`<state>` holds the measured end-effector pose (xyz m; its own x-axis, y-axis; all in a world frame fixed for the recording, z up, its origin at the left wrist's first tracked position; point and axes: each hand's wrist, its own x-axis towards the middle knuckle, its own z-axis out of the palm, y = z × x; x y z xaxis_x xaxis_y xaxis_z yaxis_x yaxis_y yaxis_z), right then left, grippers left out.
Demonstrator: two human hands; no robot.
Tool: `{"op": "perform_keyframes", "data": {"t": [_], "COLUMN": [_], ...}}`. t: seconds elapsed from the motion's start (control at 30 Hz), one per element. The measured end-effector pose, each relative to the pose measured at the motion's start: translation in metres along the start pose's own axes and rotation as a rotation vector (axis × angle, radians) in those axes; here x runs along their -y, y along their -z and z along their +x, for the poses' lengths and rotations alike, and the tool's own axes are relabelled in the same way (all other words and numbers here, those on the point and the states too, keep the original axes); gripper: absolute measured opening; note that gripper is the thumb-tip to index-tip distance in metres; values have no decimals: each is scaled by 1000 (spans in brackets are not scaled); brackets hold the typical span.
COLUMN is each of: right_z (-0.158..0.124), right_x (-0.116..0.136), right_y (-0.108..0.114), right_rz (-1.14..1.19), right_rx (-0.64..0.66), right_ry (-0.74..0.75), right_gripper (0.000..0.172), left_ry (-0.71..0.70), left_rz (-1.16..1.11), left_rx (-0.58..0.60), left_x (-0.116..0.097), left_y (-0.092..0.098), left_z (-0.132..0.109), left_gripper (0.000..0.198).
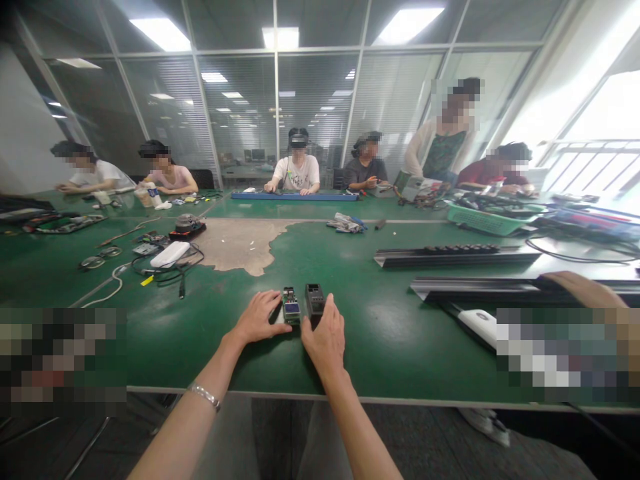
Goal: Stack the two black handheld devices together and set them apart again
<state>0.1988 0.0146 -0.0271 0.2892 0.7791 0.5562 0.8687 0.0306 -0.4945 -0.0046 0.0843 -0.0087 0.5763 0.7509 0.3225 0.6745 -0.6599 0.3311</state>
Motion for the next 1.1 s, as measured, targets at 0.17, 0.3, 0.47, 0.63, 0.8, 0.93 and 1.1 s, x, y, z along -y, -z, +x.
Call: {"op": "perform_keyframes", "data": {"t": [0.17,0.3,0.47,0.63,0.8,0.93,1.1], "right_z": [0,0,0,6,12,12,10], "right_x": [0,0,2,12,25,36,48], "right_y": [0,1,4,15,26,30,28], "right_rz": [29,31,6,76,187,234,201], "right_rx": [-24,15,55,43,-23,-18,-13], "right_ry": [-27,-59,-58,-137,-150,-128,-44], "right_gripper": [82,82,76,78,82,82,80], "left_ry": [6,3,14,0,-6,-2,-1], "left_rz": [-5,-1,-11,-9,-20,-14,-13], "left_rx": [3,0,15,14,5,15,23], "left_x": [0,1,3,3,1,0,0], "left_y": [0,-1,-3,-3,-1,1,1], "left_z": [0,0,1,0,-1,-2,-2], "left_gripper": [98,99,101,98,94,94,90]}}
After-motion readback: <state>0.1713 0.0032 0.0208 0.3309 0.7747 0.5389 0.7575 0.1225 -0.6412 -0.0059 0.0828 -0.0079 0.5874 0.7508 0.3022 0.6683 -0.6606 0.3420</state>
